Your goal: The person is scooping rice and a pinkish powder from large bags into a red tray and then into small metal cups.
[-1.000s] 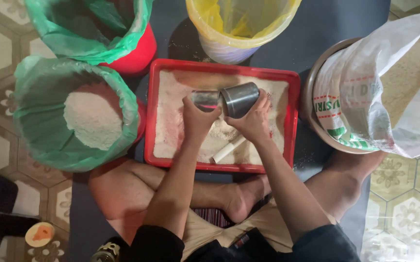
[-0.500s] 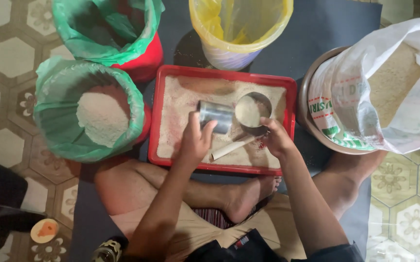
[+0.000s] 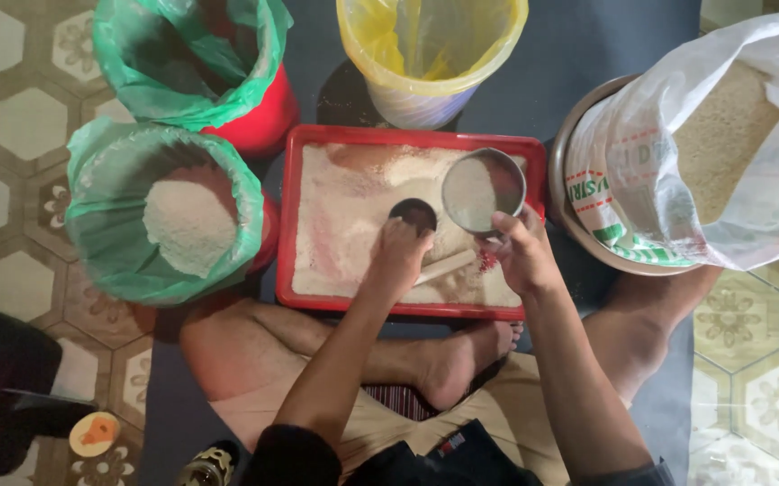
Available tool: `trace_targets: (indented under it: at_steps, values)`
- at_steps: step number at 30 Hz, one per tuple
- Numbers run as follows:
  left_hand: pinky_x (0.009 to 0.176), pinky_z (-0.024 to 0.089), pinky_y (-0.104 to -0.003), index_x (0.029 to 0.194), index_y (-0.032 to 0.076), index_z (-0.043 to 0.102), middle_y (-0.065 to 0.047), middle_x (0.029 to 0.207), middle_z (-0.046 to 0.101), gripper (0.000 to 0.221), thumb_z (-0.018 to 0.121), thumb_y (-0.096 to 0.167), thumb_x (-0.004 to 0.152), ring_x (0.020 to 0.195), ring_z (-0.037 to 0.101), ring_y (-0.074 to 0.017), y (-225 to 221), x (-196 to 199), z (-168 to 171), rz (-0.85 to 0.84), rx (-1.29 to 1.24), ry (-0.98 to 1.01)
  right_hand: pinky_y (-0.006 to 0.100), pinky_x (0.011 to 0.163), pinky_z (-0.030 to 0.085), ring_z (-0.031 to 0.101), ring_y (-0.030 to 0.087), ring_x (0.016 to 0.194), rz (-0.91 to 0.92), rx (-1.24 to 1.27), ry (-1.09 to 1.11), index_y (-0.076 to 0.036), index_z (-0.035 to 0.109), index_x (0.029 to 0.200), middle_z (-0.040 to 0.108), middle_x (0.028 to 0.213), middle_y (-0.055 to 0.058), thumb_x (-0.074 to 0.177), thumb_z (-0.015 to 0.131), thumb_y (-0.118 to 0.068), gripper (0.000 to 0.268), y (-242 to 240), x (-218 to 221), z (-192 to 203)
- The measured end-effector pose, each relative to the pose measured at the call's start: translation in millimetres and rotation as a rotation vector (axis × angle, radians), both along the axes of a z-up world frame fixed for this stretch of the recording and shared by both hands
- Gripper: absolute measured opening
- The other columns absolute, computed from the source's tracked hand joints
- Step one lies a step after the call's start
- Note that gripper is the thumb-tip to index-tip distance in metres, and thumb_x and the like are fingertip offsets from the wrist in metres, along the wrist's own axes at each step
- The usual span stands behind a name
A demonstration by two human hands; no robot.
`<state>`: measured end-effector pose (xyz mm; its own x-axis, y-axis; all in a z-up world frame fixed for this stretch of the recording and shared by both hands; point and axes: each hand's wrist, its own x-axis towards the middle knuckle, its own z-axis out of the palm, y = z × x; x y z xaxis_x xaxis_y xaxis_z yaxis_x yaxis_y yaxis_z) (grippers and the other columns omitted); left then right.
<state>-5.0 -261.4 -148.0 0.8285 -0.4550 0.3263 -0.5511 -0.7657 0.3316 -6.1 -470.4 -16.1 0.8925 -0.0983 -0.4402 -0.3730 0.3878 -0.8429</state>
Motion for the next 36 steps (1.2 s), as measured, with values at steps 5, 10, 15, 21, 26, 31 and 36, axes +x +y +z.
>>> trace_targets:
  at_steps: [5, 10, 15, 21, 26, 31, 36]
  values:
    - [0.098, 0.047, -0.056, 0.116, 0.018, 0.059, -0.017, 0.084, 0.07, 0.023, 0.065, 0.025, 0.095, 0.102, 0.069, -0.0389, -17.2, -2.2, -22.0, 0.036, -0.001, -0.055, 0.044, 0.074, 0.056, 0.058, 0.02, 0.085, -0.045, -0.261, -0.153, 0.001, 0.059, 0.115, 0.061, 0.093, 0.012, 0.066, 0.09, -0.019, 0.062, 16.3, 6.8, 29.7]
    - [0.091, 0.046, -0.046, 0.118, 0.017, 0.06, -0.005, 0.097, 0.058, 0.053, 0.08, 0.047, 0.08, 0.098, 0.062, -0.0269, -7.2, -27.5, 42.2, 0.201, -0.071, -0.127, 0.063, 0.108, 0.037, 0.042, 0.051, 0.131, -0.097, -0.515, -0.081, 0.013, 0.02, 0.15, 0.04, 0.133, 0.04, 0.063, 0.101, -0.026, 0.125, 17.3, -0.2, 37.5]
    - [0.085, 0.048, -0.049, 0.11, 0.012, 0.064, -0.009, 0.091, 0.062, 0.057, 0.089, 0.037, 0.066, 0.091, 0.063, -0.0317, 6.0, -51.3, -0.5, 0.05, -0.039, 0.003, 0.063, 0.109, 0.042, 0.043, 0.052, 0.135, -0.017, -0.746, -0.09, 0.011, 0.02, 0.151, 0.041, 0.138, 0.038, 0.061, 0.102, -0.031, 0.128, 18.9, -2.2, 39.8]
    - [0.09, 0.047, -0.044, 0.113, 0.01, 0.064, -0.007, 0.089, 0.062, 0.033, 0.076, 0.019, 0.083, 0.09, 0.062, -0.0281, 12.0, -55.7, 24.7, 0.117, 0.014, 0.028, 0.062, 0.114, 0.039, 0.039, 0.053, 0.139, 0.003, -0.878, -0.102, 0.007, 0.021, 0.153, 0.035, 0.144, 0.034, 0.055, 0.102, -0.031, 0.132, 25.9, -2.6, 51.8]
    - [0.111, 0.037, -0.057, 0.126, 0.014, 0.059, -0.009, 0.1, 0.067, 0.043, 0.07, 0.009, 0.085, 0.11, 0.065, -0.0284, 36.4, -57.1, 31.2, 0.169, 0.111, -0.031, 0.06, 0.117, 0.036, 0.032, 0.052, 0.144, 0.024, -0.915, -0.134, 0.009, 0.019, 0.154, 0.03, 0.15, 0.034, 0.055, 0.102, -0.03, 0.135, 24.5, -4.3, 52.5]
    - [0.118, 0.029, -0.065, 0.124, 0.009, 0.046, -0.015, 0.126, 0.062, 0.045, 0.057, -0.004, 0.082, 0.14, 0.052, -0.034, 65.0, -56.9, 9.3, 0.414, 0.06, 0.052, 0.063, 0.114, 0.039, 0.031, 0.058, 0.141, -0.011, -0.934, -0.234, 0.014, 0.022, 0.151, 0.031, 0.146, 0.037, 0.053, 0.101, -0.024, 0.131, 31.7, -5.7, 62.3]
    - [0.117, 0.035, -0.062, 0.128, 0.009, 0.045, -0.012, 0.127, 0.061, 0.042, 0.052, -0.002, 0.088, 0.138, 0.053, -0.0324, 75.4, -54.0, -6.7, 0.619, 0.003, 0.053, 0.062, 0.108, 0.046, 0.036, 0.056, 0.136, -0.031, -0.952, -0.315, 0.011, 0.023, 0.151, 0.034, 0.139, 0.033, 0.053, 0.102, -0.02, 0.129, 26.3, -4.6, 42.4]
